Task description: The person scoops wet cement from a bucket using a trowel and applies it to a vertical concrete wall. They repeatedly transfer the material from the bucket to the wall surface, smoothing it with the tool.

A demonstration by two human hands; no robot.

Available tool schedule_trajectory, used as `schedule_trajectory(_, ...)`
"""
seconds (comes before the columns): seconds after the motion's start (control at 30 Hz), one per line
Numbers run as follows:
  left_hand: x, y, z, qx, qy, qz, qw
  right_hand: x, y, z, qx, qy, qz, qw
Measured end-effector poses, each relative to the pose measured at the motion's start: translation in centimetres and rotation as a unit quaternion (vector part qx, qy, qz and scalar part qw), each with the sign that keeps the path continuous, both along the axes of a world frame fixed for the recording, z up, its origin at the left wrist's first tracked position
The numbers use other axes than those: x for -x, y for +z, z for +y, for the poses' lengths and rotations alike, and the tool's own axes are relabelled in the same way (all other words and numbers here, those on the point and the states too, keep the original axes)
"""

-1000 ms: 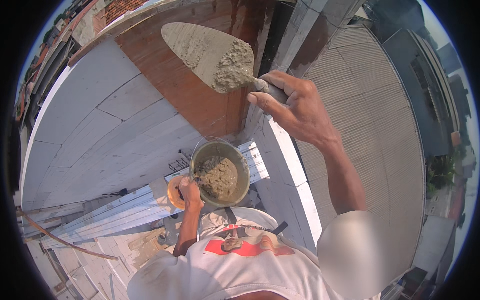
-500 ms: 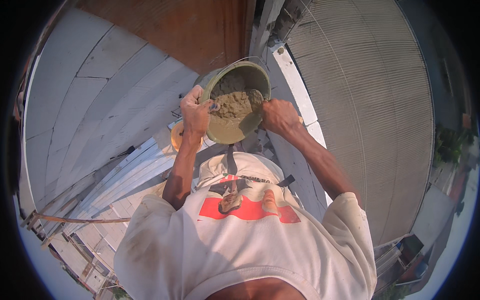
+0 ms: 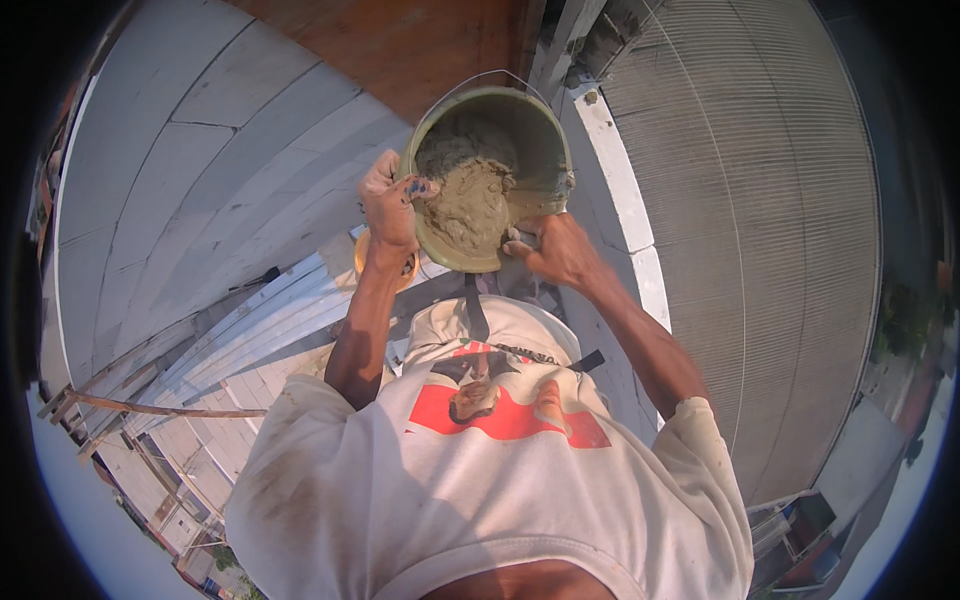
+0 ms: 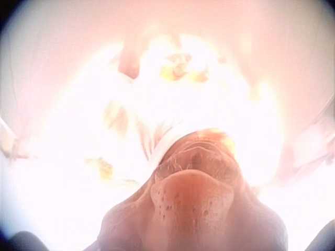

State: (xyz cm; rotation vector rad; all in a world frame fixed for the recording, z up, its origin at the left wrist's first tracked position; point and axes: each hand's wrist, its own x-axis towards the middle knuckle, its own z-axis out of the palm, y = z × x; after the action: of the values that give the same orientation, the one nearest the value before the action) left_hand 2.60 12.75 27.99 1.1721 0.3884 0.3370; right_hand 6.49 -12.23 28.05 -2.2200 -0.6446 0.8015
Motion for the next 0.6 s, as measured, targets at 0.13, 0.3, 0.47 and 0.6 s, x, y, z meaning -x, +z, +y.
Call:
schedule_trajectory(0.13,0.9,-0.3,0.5,0.088,0.060,0.015,0.994,-0.2,2.3,0.7,0.032,-0.005,0.060,0.998)
schedule_trajectory(0.3,3.2,-0.2,1.9,0.191,0.100,0.008,0.976,-0.9,6.1,1.2,0.024,0.004,0.059,0.998)
schedule_trajectory(0.47,5.4,0.3,2.2,0.218,0.165,0.006,0.962,-4.4,15.2,2.9,-0.016,0.084,-0.024,0.996)
schedule_trajectory(0.6,6.1,-1.9,2.4,0.223,0.223,0.103,0.943,-8.7,22.4,4.0,-0.090,0.101,-0.082,0.987)
